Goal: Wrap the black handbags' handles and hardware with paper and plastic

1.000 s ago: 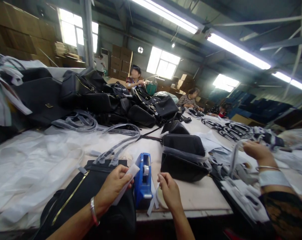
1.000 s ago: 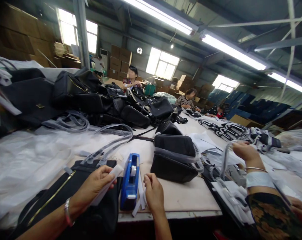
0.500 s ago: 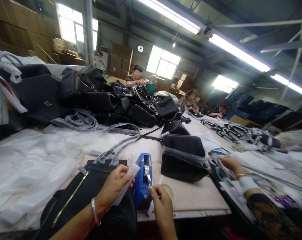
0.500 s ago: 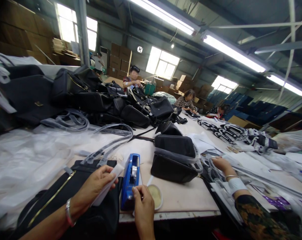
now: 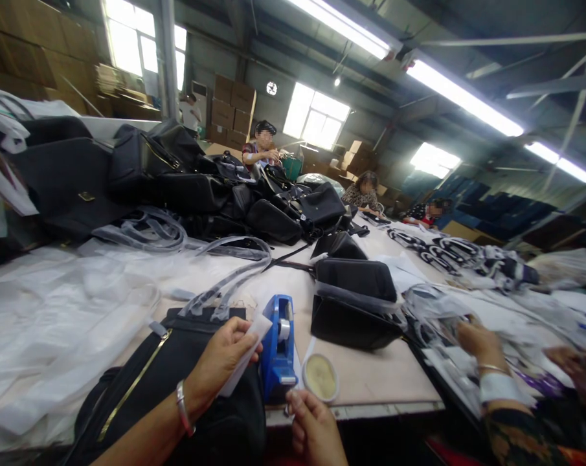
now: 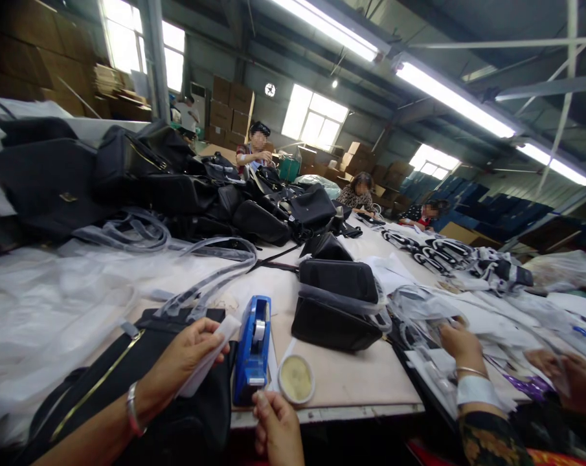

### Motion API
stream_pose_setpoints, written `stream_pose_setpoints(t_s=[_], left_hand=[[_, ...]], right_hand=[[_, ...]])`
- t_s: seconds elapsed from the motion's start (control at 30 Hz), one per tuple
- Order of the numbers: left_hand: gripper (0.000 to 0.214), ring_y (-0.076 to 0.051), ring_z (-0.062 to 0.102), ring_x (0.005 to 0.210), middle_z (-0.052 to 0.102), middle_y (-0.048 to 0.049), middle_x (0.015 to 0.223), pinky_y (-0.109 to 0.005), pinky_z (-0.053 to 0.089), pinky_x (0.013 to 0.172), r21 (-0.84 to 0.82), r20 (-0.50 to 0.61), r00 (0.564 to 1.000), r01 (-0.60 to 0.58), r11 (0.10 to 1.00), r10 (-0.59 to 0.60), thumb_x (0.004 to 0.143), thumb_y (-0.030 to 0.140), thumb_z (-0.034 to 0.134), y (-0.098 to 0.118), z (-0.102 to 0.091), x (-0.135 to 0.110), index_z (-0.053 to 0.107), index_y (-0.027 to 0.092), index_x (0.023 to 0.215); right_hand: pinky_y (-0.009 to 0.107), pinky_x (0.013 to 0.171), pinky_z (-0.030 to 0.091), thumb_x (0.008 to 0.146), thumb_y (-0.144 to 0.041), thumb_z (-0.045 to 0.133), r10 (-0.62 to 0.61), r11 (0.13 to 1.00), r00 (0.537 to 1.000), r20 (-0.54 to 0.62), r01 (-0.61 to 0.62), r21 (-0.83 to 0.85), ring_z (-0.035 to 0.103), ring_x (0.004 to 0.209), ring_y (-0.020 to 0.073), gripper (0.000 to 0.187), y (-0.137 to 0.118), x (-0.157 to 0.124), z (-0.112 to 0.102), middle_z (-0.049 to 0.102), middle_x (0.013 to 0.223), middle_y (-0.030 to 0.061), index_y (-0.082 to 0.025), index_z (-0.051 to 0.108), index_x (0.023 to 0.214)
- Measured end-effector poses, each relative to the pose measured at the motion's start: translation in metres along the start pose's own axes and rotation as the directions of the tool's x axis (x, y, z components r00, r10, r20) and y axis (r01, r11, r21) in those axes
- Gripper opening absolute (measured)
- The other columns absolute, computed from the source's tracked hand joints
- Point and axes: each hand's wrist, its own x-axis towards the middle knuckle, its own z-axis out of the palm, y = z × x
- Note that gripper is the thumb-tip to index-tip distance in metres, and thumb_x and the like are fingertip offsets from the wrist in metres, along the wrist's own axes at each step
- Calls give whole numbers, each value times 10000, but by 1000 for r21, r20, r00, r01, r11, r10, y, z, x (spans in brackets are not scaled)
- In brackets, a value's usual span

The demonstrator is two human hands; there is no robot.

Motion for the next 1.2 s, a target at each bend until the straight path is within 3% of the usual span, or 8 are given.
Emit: stream_pose_setpoints(t_s=[0.23, 0.37, 0.53, 0.63, 0.7, 0.87, 1.03, 1.2], left_hand=[[326, -134, 610, 664, 705, -41, 801, -242, 452, 619, -19, 18, 1000, 2, 1000, -1, 847, 454, 608, -3, 0, 1, 497, 167, 954], [320, -136, 610, 666, 700, -39, 792, -246, 460, 628, -13, 15, 1000, -3, 1000, 3, 842, 446, 616, -2, 0, 0, 500, 165, 943], [330, -136, 610, 653, 689, -30, 777, -248, 459, 622, -24, 13, 1000, 0, 1000, 1, 831, 448, 627, -3, 0, 1, 510, 162, 947], [324, -137, 612, 650, 689, -33, 772, -249, 458, 619, -34, 31, 999, -14, 999, 15, 830, 445, 626, -6, -1, 1, 519, 160, 940], [319, -136, 609, 636, 692, -38, 770, -246, 452, 603, -41, 48, 998, -25, 999, 27, 828, 442, 627, -7, -1, 1, 523, 158, 930], [316, -135, 606, 617, 691, -40, 748, -248, 457, 598, -60, 51, 998, -36, 998, 39, 814, 442, 643, -7, -1, 0, 524, 158, 888], [300, -145, 622, 644, 699, -44, 770, -258, 476, 624, -79, 51, 998, -37, 996, 41, 825, 437, 635, -9, -4, -3, 536, 162, 892], [320, -150, 627, 641, 699, -36, 752, -253, 479, 623, -97, 63, 998, -15, 995, 21, 799, 458, 663, -7, -5, -4, 543, 171, 871]], right_hand=[[176, 341, 207, 490, -729, 775, -19, 1000, 1000, -19, 18, -13, 233, 342, -10, 662, 2, 4, -1, 487, 573, -82, -152, 587, 756], [208, 355, 237, 566, -819, 644, -85, 972, 996, -41, 73, -224, 254, 347, 34, 660, 2, 6, -3, 409, 506, -89, -182, 541, 703], [264, 598, 395, 853, -630, 498, -464, 633, 886, -8, 326, -702, 544, 617, 163, 459, 0, 3, -9, 577, 636, 19, -206, 577, 696], [284, 693, 414, 867, -557, 515, -602, 482, 796, 60, 422, -768, 592, 738, 207, 377, 3, 6, -15, 640, 750, 54, -221, 621, 735], [265, 622, 419, 852, -583, 521, -583, 544, 810, 64, 447, -710, 571, 659, 183, 405, 7, 10, -18, 608, 684, 37, -216, 597, 702], [195, 348, 230, 729, -723, 589, -295, 867, 955, -16, 261, -425, 311, 352, 66, 532, 18, 22, -21, 397, 452, -78, -201, 513, 663], [177, 334, 257, 560, -714, 750, -96, 987, 995, 35, 100, -124, 251, 335, 23, 590, 18, 21, -18, 398, 458, -109, -187, 519, 692], [155, 347, 241, 448, -587, 878, 22, 993, 996, 82, -31, 110, 237, 352, -10, 622, 7, 10, -7, 465, 523, -109, -159, 558, 766]])
